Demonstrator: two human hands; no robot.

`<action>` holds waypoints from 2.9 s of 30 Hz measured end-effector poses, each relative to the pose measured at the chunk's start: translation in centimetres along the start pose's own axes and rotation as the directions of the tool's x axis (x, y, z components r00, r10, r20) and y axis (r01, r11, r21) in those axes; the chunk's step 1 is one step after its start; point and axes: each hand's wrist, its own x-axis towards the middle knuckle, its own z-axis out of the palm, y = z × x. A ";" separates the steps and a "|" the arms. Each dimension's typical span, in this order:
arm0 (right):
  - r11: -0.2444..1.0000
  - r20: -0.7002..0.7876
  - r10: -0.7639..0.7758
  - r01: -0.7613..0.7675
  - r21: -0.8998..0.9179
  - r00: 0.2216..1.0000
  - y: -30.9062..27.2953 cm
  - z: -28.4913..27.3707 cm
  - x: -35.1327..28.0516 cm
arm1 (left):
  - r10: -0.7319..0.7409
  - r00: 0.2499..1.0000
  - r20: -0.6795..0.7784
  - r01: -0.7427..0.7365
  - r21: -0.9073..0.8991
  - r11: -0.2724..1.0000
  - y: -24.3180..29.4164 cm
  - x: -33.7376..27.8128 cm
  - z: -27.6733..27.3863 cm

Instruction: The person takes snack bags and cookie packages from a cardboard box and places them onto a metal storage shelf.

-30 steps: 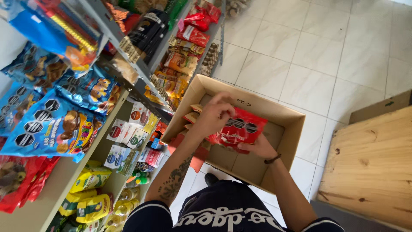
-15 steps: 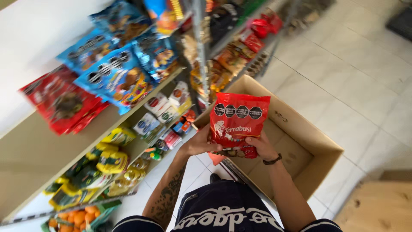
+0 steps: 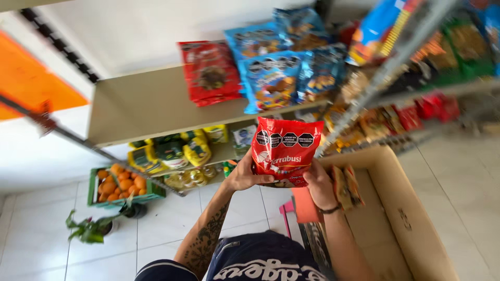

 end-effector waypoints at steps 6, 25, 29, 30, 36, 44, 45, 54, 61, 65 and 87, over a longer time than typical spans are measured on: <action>0.964 0.205 0.258 -0.266 0.013 0.944 6.5 1.4 0.8 | 0.173 0.955 -0.241 -0.145 0.130 0.981 1.1 -1.1 -8.0; 0.671 0.133 0.735 -0.684 -0.286 0.665 13.0 5.1 -3.0 | 0.246 0.908 -0.340 -0.168 0.241 0.956 -2.4 7.9 -22.8; 0.684 0.135 0.720 -0.664 -0.303 0.680 13.3 5.2 -3.1 | 0.349 0.812 -0.468 -0.152 0.408 0.900 -3.2 8.4 -21.8; 0.683 0.129 0.719 -0.661 -0.311 0.683 13.2 5.3 -3.1 | 0.401 0.765 -0.504 -0.154 0.462 0.874 -3.3 8.5 -21.5; 0.658 0.139 0.742 -0.671 -0.342 0.656 13.3 5.7 -3.2 | 0.492 0.720 -0.490 -0.212 0.519 0.828 -4.5 8.9 -21.5; 0.620 0.128 0.777 -0.716 -0.321 0.616 14.4 5.2 -4.3 | 0.623 0.569 -0.538 -0.339 0.536 0.773 -8.7 9.9 -21.4; 0.609 0.132 0.787 -0.726 -0.318 0.603 14.7 5.1 -4.4 | 0.634 0.541 -0.552 -0.359 0.530 0.768 -9.4 10.0 -21.4; 0.613 0.138 0.779 -0.697 -0.372 0.611 16.1 5.5 -5.5 | 0.582 0.659 -0.477 -0.081 0.724 0.685 -6.8 8.6 -19.9; 0.608 0.129 0.786 -0.717 -0.340 0.605 17.9 5.2 -6.1 | 0.501 0.722 -0.477 -0.121 0.626 0.771 -5.5 7.8 -18.8; 0.583 0.114 0.801 -0.723 -0.371 0.587 17.6 5.1 -6.2 | 0.567 0.637 -0.523 -0.080 0.686 0.723 -7.1 8.0 -19.4; 0.688 0.076 0.723 -0.704 -0.178 0.687 19.5 1.8 -7.5 | 0.653 0.683 -0.326 -0.178 0.793 0.583 -13.9 6.5 -4.2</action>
